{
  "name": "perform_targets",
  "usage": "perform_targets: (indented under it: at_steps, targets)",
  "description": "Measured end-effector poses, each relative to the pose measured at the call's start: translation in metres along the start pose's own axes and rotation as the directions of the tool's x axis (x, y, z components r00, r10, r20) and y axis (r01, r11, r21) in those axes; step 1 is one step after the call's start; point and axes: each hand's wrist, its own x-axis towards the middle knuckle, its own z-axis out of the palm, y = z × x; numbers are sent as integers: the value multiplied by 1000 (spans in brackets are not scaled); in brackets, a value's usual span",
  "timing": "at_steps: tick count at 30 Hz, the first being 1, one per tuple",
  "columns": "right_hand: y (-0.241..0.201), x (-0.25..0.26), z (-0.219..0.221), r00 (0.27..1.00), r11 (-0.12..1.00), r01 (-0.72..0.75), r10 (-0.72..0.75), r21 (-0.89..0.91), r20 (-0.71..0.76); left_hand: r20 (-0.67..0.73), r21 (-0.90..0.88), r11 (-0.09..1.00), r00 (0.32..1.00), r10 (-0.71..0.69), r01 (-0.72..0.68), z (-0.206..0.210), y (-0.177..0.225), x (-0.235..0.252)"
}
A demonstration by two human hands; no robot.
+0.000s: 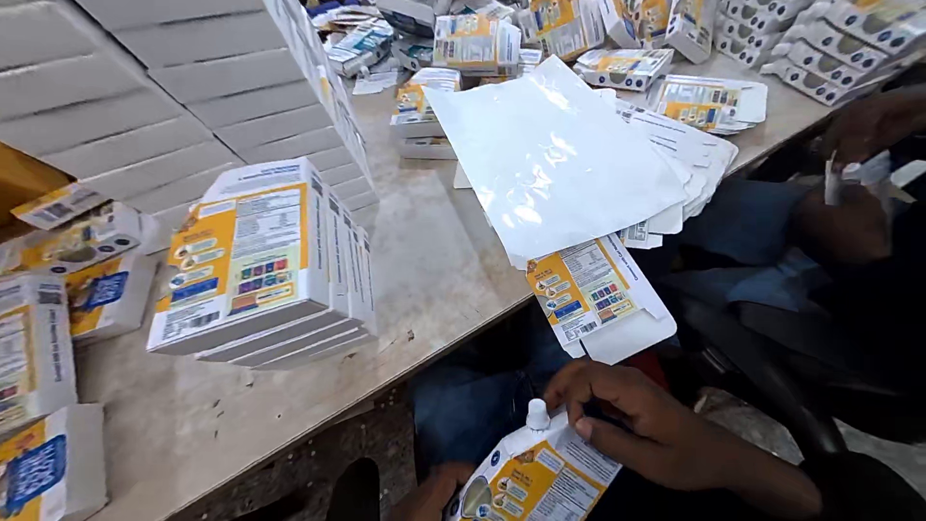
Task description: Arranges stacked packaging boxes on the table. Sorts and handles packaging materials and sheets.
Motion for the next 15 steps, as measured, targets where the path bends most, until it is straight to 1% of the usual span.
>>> perform_targets:
  at_steps: [2,3,5,7,10,12,13,15]
  targets:
    - [1,-4,-4,999,999,-44,44,21,3,-35,138,990,999,22,-17,2,16,15]
    - [1,-6,-4,998,997,-61,61,43,7,-59,172,983,996,71,-60,5,21,25]
    - [1,-8,-3,997,993,-76,75,92,17,-98,192,968,978,185,-164,14,28,47]
    - [-1,-7,-4,997,993,-76,78,89,-24,-111,200,959,967,228,-202,20,30,61]
    - [-7,-6,-10,986,998,-59,56,-18,-155,-162,172,961,957,242,-214,25,23,64]
    - [-10,-4,-12,974,981,-18,-26,-192,-224,-214,108,977,955,206,-186,28,21,60]
    - [-11,-4,-12,971,960,17,-83,-280,-226,-236,68,983,954,184,-173,29,22,58]
    - [-12,-4,-10,962,915,101,-190,-391,-196,-259,2,985,952,164,-170,31,23,54]
